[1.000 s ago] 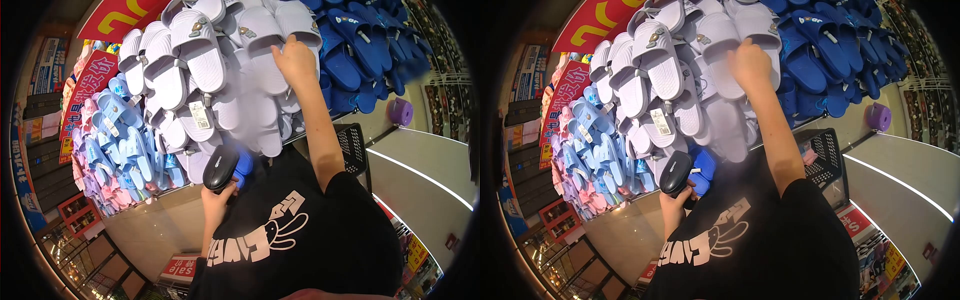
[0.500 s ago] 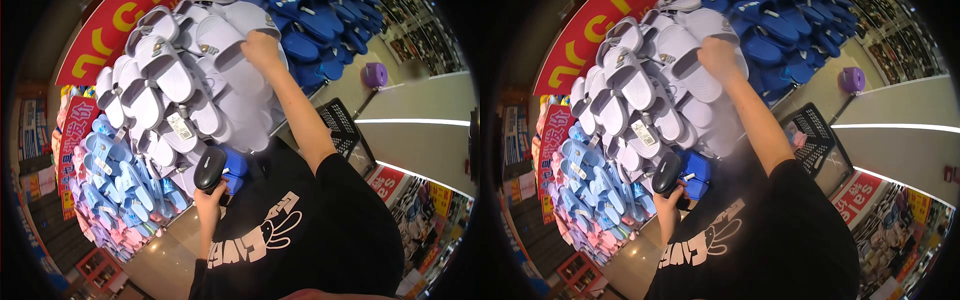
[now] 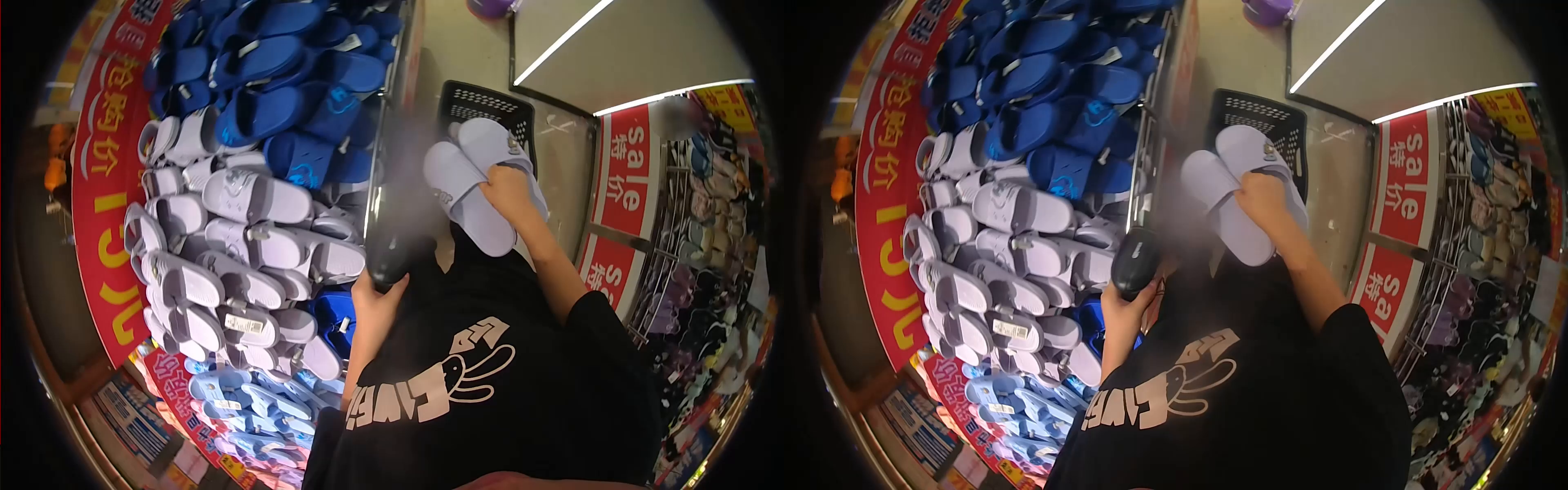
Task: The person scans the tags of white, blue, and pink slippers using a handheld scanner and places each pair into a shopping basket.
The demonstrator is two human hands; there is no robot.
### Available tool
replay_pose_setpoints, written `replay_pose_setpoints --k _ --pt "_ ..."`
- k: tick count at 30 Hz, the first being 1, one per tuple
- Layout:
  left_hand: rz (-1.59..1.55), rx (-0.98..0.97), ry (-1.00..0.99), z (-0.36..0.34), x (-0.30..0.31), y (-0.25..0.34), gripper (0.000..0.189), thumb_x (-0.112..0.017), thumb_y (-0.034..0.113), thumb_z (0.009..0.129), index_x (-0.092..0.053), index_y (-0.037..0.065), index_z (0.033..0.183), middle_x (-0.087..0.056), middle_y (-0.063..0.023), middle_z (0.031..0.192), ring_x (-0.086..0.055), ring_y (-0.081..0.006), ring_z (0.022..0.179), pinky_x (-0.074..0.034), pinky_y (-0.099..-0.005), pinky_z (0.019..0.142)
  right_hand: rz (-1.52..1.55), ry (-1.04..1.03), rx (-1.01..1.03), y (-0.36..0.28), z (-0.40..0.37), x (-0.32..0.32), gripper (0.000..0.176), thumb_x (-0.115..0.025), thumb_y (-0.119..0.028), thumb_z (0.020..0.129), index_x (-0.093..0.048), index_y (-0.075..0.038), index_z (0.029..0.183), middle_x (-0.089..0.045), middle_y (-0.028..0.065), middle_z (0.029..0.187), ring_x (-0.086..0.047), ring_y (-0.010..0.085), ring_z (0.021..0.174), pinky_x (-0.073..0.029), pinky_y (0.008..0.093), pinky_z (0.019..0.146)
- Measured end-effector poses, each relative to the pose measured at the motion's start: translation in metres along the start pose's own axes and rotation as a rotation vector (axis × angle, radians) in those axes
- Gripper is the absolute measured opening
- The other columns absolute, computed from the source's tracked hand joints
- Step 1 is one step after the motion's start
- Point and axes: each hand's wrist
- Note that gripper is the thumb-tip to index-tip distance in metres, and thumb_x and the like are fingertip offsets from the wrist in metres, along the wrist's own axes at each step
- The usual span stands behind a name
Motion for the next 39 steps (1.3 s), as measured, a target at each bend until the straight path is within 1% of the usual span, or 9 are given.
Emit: replay_pose_setpoints --k 5,13,20,22,23,29,33,37,39 --pt "0.054 -0.115 -0.167 0.050 -0.098 -0.007 0.034 -0.073 0.001 0.074 -0.063 -0.003 0.106 -0.069 -0.0159 0.094 -0.068 -0.0244 0.087 -0.051 -0.0321 0.080 0.059 -0.128 -0.366 0.116 -0.024 0.004 0.035 -0.071 -0.030 0.073 -0.063 0.003 0.071 -0.063 0.0259 0.074 -0.064 0.0406 0.075 -0.049 0.0480 0.069" --pt "0.300 -0.100 -0.077 0.099 -0.205 -0.040 0.037 -0.074 0.007 0.077 -0.061 -0.004 0.110 -0.069 -0.0229 0.097 -0.069 -0.0339 0.091 -0.053 -0.0361 0.079 0.071 -0.317 -0.449 0.232 0.023 -0.064 0.036 -0.072 -0.033 0.074 -0.067 0.003 0.079 -0.065 0.0258 0.084 -0.065 0.0407 0.083 -0.050 0.0478 0.074" --pt "0.350 0.135 -0.132 0.138 -0.196 -0.067 0.036 -0.072 0.005 0.081 -0.060 -0.003 0.114 -0.071 -0.0177 0.099 -0.071 -0.0241 0.088 -0.055 -0.0344 0.075 0.209 -0.397 -0.497 0.245 0.115 -0.198 0.030 -0.069 -0.030 0.075 -0.069 0.000 0.083 -0.067 0.0239 0.091 -0.066 0.0402 0.087 -0.051 0.0482 0.078" --pt "0.107 0.546 -0.163 0.156 -0.195 -0.066 0.031 -0.070 0.003 0.083 -0.062 -0.004 0.112 -0.071 -0.0135 0.097 -0.071 -0.0172 0.077 -0.055 -0.0291 0.064 0.255 -0.280 -0.473 0.257 0.131 -0.266 0.024 -0.066 -0.025 0.077 -0.070 -0.002 0.081 -0.068 0.0226 0.089 -0.066 0.0403 0.085 -0.052 0.0477 0.078" --pt "0.022 0.598 -0.150 0.164 -0.194 -0.064 0.027 -0.068 -0.001 0.083 -0.064 -0.006 0.110 -0.071 -0.0130 0.094 -0.069 -0.0143 0.067 -0.053 -0.0248 0.058 0.253 -0.296 -0.476 0.265 0.140 -0.295 0.024 -0.066 -0.025 0.077 -0.070 -0.002 0.081 -0.068 0.0226 0.089 -0.066 0.0403 0.085 -0.052 0.0477 0.078" --pt "0.113 0.720 -0.083 0.178 -0.193 -0.084 0.027 -0.066 -0.008 0.079 -0.065 -0.009 0.105 -0.071 -0.0142 0.092 -0.067 -0.0146 0.066 -0.055 -0.0271 0.061 0.184 -0.253 -0.508 0.314 0.182 -0.424 0.027 -0.067 -0.027 0.081 -0.069 -0.001 0.088 -0.068 0.0227 0.095 -0.066 0.0405 0.090 -0.052 0.0483 0.082" --pt "0.159 0.797 -0.052 0.187 -0.194 -0.098 0.029 -0.073 -0.005 0.074 -0.065 -0.007 0.101 -0.072 -0.0138 0.091 -0.068 -0.0157 0.068 -0.055 -0.0284 0.064 0.238 -0.253 -0.631 0.346 0.202 -0.458 0.030 -0.066 -0.027 0.082 -0.068 0.001 0.090 -0.068 0.0240 0.096 -0.065 0.0424 0.092 -0.051 0.0479 0.083" --pt "0.387 0.735 -0.103 0.174 -0.187 -0.103 0.037 -0.082 0.005 0.066 -0.067 -0.002 0.099 -0.072 -0.0130 0.087 -0.069 -0.0197 0.074 -0.054 -0.0312 0.068 0.272 -0.293 -0.549 0.384 0.187 -0.513 0.033 -0.064 -0.026 0.083 -0.067 0.003 0.097 -0.067 0.0272 0.099 -0.064 0.0432 0.096 -0.051 0.0471 0.085" --pt "0.528 0.498 -0.161 0.176 -0.191 -0.092 0.036 -0.081 0.005 0.066 -0.066 0.000 0.098 -0.071 -0.0136 0.086 -0.070 -0.0231 0.075 -0.054 -0.0323 0.069 0.272 -0.313 -0.514 0.384 0.157 -0.521 0.038 -0.063 -0.026 0.083 -0.065 0.004 0.106 -0.066 0.0297 0.099 -0.064 0.0432 0.097 -0.051 0.0465 0.087"
Point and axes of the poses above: each hand's wrist, its own z-axis towards the middle knuckle, its own x-axis out of the back of the hand, y = z × x
